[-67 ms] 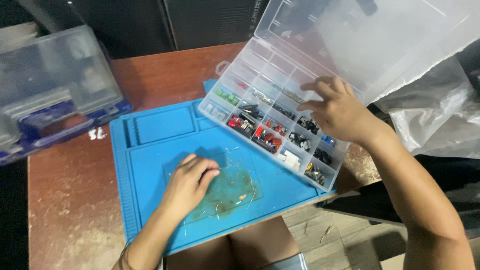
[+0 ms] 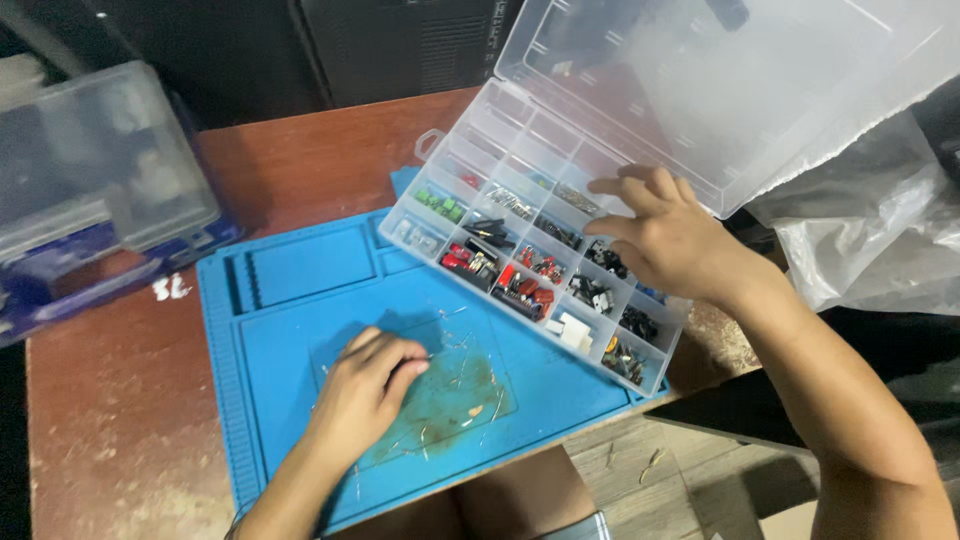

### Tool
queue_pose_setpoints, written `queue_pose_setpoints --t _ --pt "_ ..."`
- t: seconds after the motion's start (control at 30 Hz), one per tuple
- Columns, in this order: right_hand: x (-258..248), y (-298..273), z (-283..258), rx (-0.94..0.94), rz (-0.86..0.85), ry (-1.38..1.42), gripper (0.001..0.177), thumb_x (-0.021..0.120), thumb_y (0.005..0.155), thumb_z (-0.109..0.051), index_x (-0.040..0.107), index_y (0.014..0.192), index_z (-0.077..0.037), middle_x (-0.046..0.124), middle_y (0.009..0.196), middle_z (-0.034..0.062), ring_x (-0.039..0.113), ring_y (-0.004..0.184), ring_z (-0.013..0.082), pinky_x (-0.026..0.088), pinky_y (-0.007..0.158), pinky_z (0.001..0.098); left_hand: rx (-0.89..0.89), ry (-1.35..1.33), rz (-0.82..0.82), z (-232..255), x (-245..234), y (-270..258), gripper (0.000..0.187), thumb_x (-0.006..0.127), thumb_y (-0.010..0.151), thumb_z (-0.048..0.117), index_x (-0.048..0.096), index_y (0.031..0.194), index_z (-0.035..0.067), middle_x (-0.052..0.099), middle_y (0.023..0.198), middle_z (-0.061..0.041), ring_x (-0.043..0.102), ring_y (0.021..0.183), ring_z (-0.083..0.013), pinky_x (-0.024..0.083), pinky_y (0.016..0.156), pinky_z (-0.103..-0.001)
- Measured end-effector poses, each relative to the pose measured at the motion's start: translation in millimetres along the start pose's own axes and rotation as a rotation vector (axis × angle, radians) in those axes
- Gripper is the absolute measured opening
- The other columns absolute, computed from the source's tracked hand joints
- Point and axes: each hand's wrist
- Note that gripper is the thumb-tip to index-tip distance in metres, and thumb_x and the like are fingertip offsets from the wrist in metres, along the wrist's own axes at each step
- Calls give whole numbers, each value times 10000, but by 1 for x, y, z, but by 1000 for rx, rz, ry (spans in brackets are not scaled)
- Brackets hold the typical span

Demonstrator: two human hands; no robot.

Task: The person sits at a table and repeatedly picks up small electronic components from a compartmentalized plastic box. They place the items onto a blue cutting mat, then pick them up again and return them to the box. The person continues this cycle of moving items between the box and the mat throughout the clip.

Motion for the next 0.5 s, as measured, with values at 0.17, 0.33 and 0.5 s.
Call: queue_pose_setpoints --t 0.17,0.33,0.5 --pt "18 3 19 -136 29 71 376 722 866 -219 666 1236 -243 449 1530 93 465 1267 366 442 817 493 -47 10 -69 6 -1 6 154 612 991 247 662 937 112 692 855 -9 591 815 -220 473 745 -344" --pt "17 16 27 -179 20 333 400 721 865 -127 691 1264 -150 431 1534 115 356 1417 415 404 1031 553 -77 -51 -30 -3 6 6 174 657 937 275 709 902 113 744 856 4 634 758 -199 502 736 -318" --pt "22 33 37 -225 61 372 447 790 795 -89 735 1236 -138 448 1535 112 366 1412 419 411 986 547 -211 35 -48 -8 17 9 221 619 931 361 749 794 246 734 733 106 647 671 -104 467 669 -282"
Point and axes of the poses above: each hand's wrist, its own y-axis towards the middle knuckle, its own x-axis out of the palm, z = x × y
